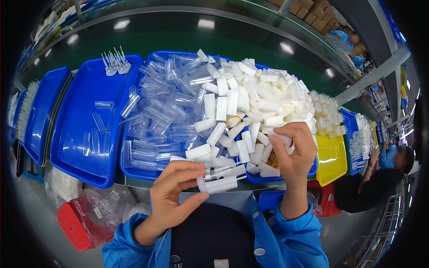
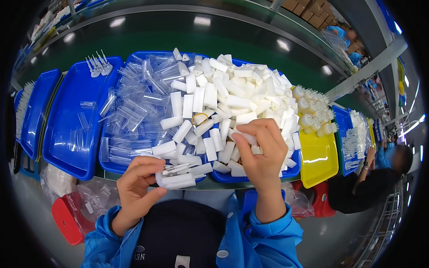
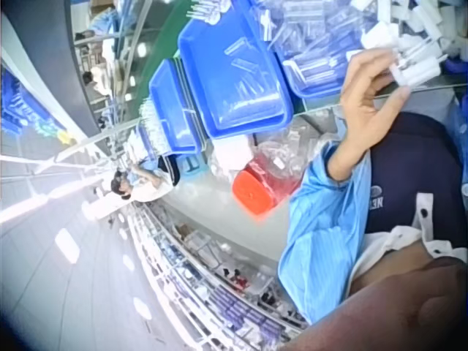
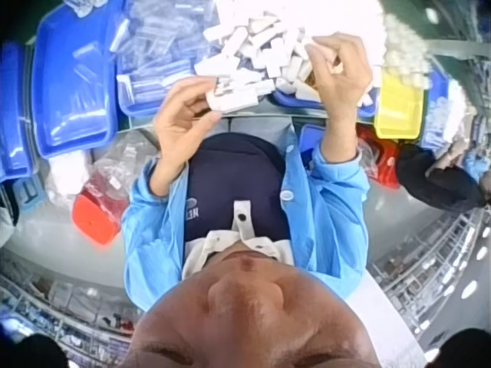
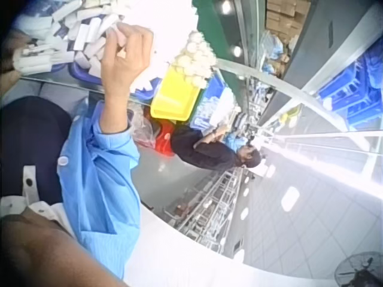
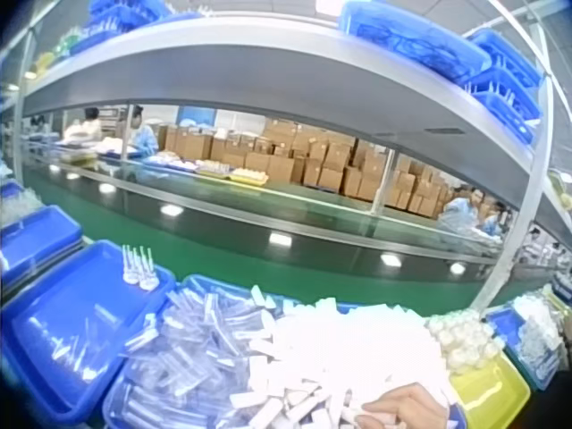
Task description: The person repeatedly picks up white cylindrical plastic pieces and clear plastic tubes from blue trays. They insert the white pieces into the clear tubes by hand and place the assembled units into a separate blue tray. The process is repetitive and involves handling small components one at a time.
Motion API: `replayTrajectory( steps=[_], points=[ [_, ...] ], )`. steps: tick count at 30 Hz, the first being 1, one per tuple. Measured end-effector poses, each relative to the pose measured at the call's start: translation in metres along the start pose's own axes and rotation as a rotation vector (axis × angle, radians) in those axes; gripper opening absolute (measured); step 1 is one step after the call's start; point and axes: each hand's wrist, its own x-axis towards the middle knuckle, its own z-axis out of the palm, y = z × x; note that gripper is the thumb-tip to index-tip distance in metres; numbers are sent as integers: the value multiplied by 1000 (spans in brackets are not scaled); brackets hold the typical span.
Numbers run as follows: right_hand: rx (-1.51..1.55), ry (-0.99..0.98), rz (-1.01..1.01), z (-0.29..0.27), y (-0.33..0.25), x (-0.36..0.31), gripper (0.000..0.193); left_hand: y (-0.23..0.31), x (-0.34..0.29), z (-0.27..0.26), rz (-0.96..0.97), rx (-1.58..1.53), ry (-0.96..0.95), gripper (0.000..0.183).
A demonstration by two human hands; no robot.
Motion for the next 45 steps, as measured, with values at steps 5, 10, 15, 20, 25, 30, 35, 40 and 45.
replayTrajectory(
  steps=[5,10,15,20,25,30,35,40,45],
  points=[
    [611,2,360,6,-15,-21,16,0,4,3,15,15,23,49],
    [635,-186,236,2,-12,-31,17,-2,3,4,40,66,38,49],
    [695,-257,323,2,-10,-37,21,-4,-1,2,103,207,96,49],
    [731,-225,344,6,-22,-35,19,-5,-2,3,155,247,80,46],
    [963,-158,461,7,-27,-38,18,-6,-2,3,145,260,114,46],
    [890,-297,414,2,-20,-38,23,-4,-3,2,135,307,96,46],
    [946,-358,501,-2,-28,-34,30,-6,-2,-4,167,415,-27,51],
    [780,-444,377,-3,-35,-30,32,-5,0,-1,135,410,-49,49],
    [596,-512,286,-7,-35,-23,30,-2,0,0,120,393,-39,49]
  ],
)
